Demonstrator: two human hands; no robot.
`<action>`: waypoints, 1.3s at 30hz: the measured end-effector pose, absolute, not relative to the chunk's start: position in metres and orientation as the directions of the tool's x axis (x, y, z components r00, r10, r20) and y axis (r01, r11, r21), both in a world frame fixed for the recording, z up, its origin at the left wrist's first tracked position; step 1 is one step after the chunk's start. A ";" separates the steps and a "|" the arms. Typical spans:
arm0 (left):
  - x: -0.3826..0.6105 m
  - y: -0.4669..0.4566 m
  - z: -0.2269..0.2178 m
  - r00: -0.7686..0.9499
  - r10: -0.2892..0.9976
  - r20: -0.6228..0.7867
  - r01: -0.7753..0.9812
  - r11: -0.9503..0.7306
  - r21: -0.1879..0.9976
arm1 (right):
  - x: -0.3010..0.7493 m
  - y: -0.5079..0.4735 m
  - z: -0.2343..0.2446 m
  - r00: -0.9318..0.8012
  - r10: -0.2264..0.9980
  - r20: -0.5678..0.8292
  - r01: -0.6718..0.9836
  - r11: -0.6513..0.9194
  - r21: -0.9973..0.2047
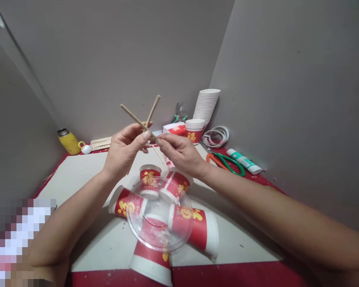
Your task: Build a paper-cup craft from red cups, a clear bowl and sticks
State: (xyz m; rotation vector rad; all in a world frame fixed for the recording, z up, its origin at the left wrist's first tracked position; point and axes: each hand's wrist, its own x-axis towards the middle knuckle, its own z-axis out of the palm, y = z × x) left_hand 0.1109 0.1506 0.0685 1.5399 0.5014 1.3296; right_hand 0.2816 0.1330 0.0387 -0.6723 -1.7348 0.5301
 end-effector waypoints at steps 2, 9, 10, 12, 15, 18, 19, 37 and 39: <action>0.108 0.156 0.068 0.362 0.803 0.473 -0.269 -0.396 0.878 | 0.283 0.134 0.039 -0.153 0.684 0.713 0.182 0.729 -0.660; 0.106 0.168 0.056 0.331 0.809 0.486 -0.134 -0.470 0.873 | 0.289 0.136 0.036 -0.092 0.733 0.674 0.193 0.677 -0.710; 0.106 0.169 0.054 0.327 0.812 0.482 -0.124 -0.469 0.874 | 0.289 0.137 0.035 -0.080 0.742 0.666 0.185 0.667 -0.721; 0.107 0.171 0.052 0.332 0.819 0.468 -0.111 -0.458 0.882 | 0.291 0.139 0.032 -0.064 0.758 0.649 0.166 0.649 -0.742; 0.106 0.173 0.052 0.368 0.819 0.440 -0.106 -0.433 0.895 | 0.294 0.142 0.028 -0.050 0.781 0.623 0.142 0.623 -0.769; 0.104 0.177 0.051 0.416 0.809 0.416 -0.086 -0.420 0.903 | 0.297 0.148 0.025 -0.075 0.799 0.596 0.132 0.601 -0.789; 0.103 0.179 0.050 0.423 0.807 0.412 -0.072 -0.423 0.903 | 0.298 0.151 0.025 -0.094 0.803 0.589 0.130 0.596 -0.792; 0.076 0.223 0.032 0.553 0.801 0.229 0.237 -0.414 0.879 | 0.294 0.196 0.008 -0.351 0.750 0.560 0.532 0.652 -0.540; 0.074 0.223 0.034 0.575 0.793 0.201 0.248 -0.402 0.881 | 0.293 0.197 0.007 -0.362 0.752 0.551 0.530 0.652 -0.543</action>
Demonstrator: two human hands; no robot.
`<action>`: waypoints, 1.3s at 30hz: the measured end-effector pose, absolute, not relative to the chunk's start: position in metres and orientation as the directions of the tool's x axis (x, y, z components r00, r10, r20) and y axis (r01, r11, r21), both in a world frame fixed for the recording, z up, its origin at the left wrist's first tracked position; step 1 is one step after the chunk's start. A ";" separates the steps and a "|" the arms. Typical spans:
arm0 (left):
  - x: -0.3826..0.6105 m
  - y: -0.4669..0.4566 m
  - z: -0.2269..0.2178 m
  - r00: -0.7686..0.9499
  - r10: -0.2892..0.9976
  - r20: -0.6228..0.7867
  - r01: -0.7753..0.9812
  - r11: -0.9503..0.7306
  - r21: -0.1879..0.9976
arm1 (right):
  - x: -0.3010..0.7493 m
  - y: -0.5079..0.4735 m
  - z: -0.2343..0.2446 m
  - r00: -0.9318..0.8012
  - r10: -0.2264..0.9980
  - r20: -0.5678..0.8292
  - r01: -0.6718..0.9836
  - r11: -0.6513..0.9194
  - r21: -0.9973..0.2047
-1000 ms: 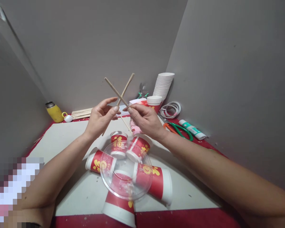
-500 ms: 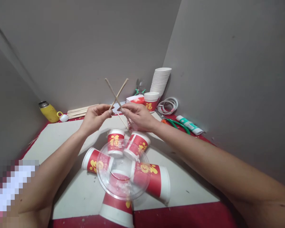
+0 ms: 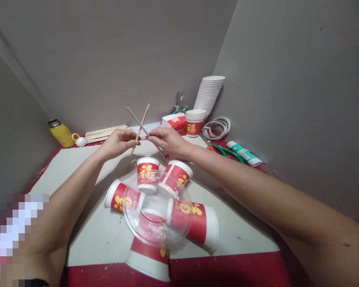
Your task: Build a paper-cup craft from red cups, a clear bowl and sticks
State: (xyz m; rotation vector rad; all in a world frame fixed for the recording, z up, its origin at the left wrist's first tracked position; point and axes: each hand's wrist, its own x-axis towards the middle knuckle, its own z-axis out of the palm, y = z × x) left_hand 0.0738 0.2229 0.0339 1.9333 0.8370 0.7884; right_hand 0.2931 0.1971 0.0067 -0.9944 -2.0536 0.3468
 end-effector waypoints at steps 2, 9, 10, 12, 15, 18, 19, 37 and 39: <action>0.072 0.222 0.038 0.589 0.788 0.182 0.264 -0.400 0.878 | 0.292 0.198 0.006 -0.375 0.753 0.541 0.526 0.653 -0.544; 0.063 0.221 0.050 0.668 0.734 0.123 0.319 -0.433 0.843 | 0.287 0.202 0.005 -0.408 0.726 0.554 0.523 0.683 -0.510; 0.062 0.222 0.051 0.671 0.730 0.126 0.319 -0.438 0.840 | 0.287 0.203 0.005 -0.410 0.722 0.557 0.522 0.687 -0.506; 0.060 0.222 0.052 0.672 0.728 0.133 0.320 -0.448 0.835 | 0.285 0.203 0.006 -0.414 0.716 0.562 0.518 0.693 -0.502; 0.058 0.222 0.055 0.673 0.724 0.148 0.320 -0.466 0.825 | 0.283 0.203 0.007 -0.422 0.704 0.571 0.512 0.705 -0.490; 0.058 0.221 0.056 0.685 0.711 0.162 0.325 -0.497 0.805 | 0.282 0.203 0.008 -0.429 0.699 0.572 0.528 0.708 -0.468; 0.058 0.221 0.056 0.690 0.706 0.162 0.331 -0.506 0.797 | 0.283 0.202 0.007 -0.434 0.699 0.569 0.537 0.707 -0.460; 0.057 0.221 0.056 0.731 0.671 0.123 0.354 -0.527 0.772 | 0.284 0.197 0.001 -0.423 0.764 0.487 0.595 0.640 -0.487; 0.057 0.220 0.056 0.734 0.668 0.125 0.350 -0.529 0.773 | 0.284 0.196 0.001 -0.424 0.764 0.486 0.592 0.640 -0.490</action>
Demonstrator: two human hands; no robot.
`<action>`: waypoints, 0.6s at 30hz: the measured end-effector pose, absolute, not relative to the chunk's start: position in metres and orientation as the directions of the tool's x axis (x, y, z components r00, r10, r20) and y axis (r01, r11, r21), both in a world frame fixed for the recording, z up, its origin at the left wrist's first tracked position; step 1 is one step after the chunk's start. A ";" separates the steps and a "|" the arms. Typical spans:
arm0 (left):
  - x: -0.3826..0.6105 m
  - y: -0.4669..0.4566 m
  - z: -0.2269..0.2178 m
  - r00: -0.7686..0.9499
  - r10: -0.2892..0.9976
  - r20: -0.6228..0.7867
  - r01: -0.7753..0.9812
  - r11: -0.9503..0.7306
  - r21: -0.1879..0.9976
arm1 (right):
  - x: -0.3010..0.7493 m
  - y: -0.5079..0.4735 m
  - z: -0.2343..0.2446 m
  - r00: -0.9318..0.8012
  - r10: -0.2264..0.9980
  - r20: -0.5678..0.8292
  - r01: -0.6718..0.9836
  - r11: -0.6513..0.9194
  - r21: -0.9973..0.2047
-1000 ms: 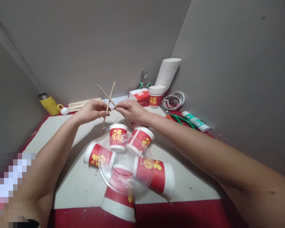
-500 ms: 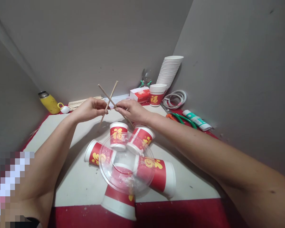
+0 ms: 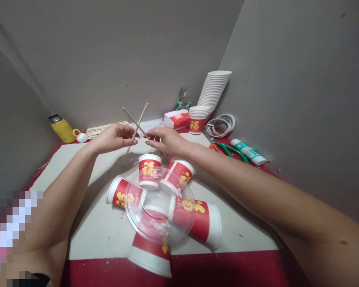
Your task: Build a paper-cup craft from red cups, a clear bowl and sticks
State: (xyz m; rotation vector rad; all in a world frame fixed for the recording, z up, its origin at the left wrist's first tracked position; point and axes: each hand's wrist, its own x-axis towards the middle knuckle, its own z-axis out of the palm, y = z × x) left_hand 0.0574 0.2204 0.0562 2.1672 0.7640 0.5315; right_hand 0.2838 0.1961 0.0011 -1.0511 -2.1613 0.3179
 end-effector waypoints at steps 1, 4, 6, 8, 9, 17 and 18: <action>0.057 0.220 0.056 0.736 0.665 0.129 0.345 -0.532 0.773 | 0.284 0.196 0.001 -0.424 0.764 0.487 0.591 0.640 -0.491; 0.058 0.218 0.058 0.737 0.662 0.134 0.338 -0.533 0.775 | 0.285 0.195 0.002 -0.422 0.772 0.475 0.596 0.631 -0.497; 0.059 0.217 0.059 0.729 0.672 0.130 0.341 -0.521 0.782 | 0.286 0.195 0.002 -0.420 0.782 0.461 0.605 0.620 -0.500; 0.059 0.217 0.059 0.716 0.687 0.125 0.345 -0.504 0.792 | 0.288 0.194 0.002 -0.419 0.783 0.460 0.609 0.618 -0.497; 0.059 0.217 0.059 0.711 0.693 0.121 0.347 -0.495 0.797 | 0.289 0.194 0.003 -0.419 0.780 0.464 0.610 0.621 -0.493; 0.057 0.224 0.051 0.720 0.686 0.108 0.369 -0.509 0.777 | 0.291 0.194 0.005 -0.407 0.788 0.462 0.642 0.607 -0.468; 0.057 0.225 0.050 0.722 0.682 0.112 0.365 -0.514 0.776 | 0.291 0.193 0.006 -0.409 0.790 0.457 0.646 0.604 -0.467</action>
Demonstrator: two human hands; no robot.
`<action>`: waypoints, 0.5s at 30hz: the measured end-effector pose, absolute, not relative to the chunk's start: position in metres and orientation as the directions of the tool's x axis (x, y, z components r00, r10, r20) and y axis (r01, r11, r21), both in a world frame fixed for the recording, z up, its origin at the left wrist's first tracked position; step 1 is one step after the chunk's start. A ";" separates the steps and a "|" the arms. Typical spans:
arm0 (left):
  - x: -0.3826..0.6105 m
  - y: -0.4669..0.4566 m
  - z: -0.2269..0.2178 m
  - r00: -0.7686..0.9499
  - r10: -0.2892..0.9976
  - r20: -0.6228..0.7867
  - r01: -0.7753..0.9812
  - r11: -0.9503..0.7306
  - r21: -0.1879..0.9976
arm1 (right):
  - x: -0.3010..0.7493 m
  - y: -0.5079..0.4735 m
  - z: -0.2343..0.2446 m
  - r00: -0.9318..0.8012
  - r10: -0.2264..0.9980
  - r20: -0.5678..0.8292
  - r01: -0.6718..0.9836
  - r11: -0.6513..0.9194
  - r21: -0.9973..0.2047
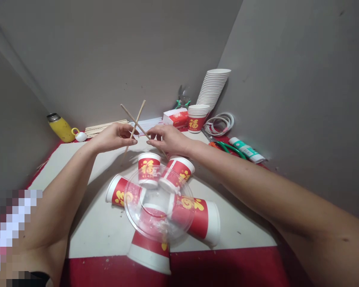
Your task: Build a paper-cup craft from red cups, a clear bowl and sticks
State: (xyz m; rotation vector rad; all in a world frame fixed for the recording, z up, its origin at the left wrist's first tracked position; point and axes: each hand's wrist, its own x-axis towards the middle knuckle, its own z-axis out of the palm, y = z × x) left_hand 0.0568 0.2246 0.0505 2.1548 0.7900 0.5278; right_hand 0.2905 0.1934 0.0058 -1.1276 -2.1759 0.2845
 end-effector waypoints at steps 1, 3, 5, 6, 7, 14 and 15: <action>0.057 0.225 0.050 0.723 0.681 0.120 0.360 -0.518 0.776 | 0.290 0.193 0.006 -0.410 0.792 0.453 0.650 0.602 -0.463; 0.058 0.225 0.049 0.717 0.683 0.139 0.349 -0.525 0.776 | 0.289 0.193 0.007 -0.414 0.794 0.445 0.660 0.599 -0.454; 0.059 0.224 0.049 0.711 0.685 0.158 0.335 -0.528 0.780 | 0.289 0.193 0.006 -0.414 0.797 0.440 0.671 0.594 -0.444; 0.059 0.224 0.049 0.709 0.686 0.164 0.330 -0.527 0.783 | 0.289 0.193 0.006 -0.413 0.799 0.437 0.674 0.591 -0.443; 0.059 0.224 0.049 0.706 0.689 0.163 0.329 -0.524 0.786 | 0.290 0.193 0.006 -0.411 0.801 0.435 0.676 0.588 -0.444; 0.059 0.223 0.050 0.698 0.710 0.095 0.404 -0.500 0.766 | 0.292 0.195 0.003 -0.399 0.805 0.439 0.659 0.585 -0.473; 0.060 0.223 0.051 0.699 0.709 0.090 0.412 -0.502 0.761 | 0.292 0.195 0.003 -0.401 0.802 0.442 0.655 0.589 -0.475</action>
